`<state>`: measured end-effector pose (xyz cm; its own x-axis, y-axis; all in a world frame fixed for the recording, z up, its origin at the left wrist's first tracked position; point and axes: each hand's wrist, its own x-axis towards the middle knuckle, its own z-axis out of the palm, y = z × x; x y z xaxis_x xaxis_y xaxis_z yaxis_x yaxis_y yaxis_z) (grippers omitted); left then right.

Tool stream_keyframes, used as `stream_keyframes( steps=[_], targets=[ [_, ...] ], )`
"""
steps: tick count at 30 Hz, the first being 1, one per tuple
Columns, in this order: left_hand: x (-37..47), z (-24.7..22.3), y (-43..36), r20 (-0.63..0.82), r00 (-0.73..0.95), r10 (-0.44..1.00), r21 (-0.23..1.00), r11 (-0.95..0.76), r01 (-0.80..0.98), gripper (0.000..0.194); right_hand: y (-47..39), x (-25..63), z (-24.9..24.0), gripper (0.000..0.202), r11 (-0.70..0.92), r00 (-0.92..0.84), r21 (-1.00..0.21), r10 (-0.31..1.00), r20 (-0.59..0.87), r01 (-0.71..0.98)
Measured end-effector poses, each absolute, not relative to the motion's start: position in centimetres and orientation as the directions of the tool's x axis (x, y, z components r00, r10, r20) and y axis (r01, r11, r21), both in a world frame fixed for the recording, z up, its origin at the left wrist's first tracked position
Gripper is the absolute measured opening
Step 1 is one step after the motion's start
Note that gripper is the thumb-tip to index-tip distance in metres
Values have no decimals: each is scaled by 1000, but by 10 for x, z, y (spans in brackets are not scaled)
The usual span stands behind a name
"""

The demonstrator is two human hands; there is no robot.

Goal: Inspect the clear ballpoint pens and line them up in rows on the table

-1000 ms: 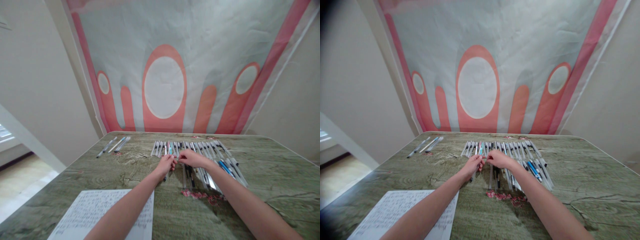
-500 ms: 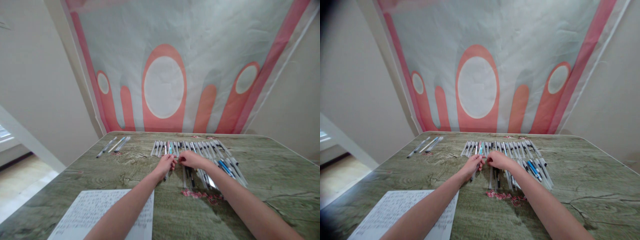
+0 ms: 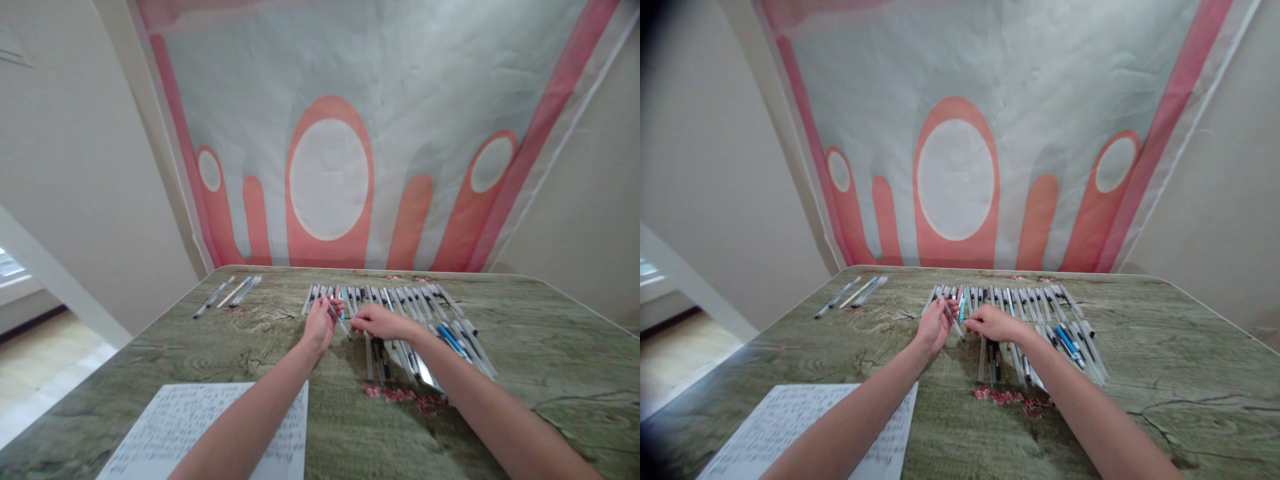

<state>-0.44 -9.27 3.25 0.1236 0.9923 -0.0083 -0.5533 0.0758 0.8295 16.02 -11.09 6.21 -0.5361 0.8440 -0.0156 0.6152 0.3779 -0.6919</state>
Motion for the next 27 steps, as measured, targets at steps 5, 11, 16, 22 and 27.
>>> stream_keyframes(
  steps=[5, 11, 16, 22, 27],
  targets=[
    [-13, 40, -85, 26, -10, 1000, 776, -26, -630, 10, -118, 152, 63, 36, 293, -574, -810, 816, -65, 508],
    [-10, 37, -91, 43, 80, 996, 768, 18, -640, 16, -113, 151, 60, 36, 260, -508, -833, 861, -29, 489],
    [-8, 32, -96, 119, 254, 960, 781, 68, -621, 24, -109, 154, 57, 36, 304, -411, -738, 911, 40, 602],
    [-8, 28, -94, 82, 170, 982, 794, 39, -607, 24, -110, 153, 58, 37, 450, -374, -464, 893, 252, 763],
    [-10, 28, -93, 90, 137, 987, 809, 8, -588, 22, -110, 152, 58, 30, 453, -328, -422, 882, 337, 785]
  ],
)
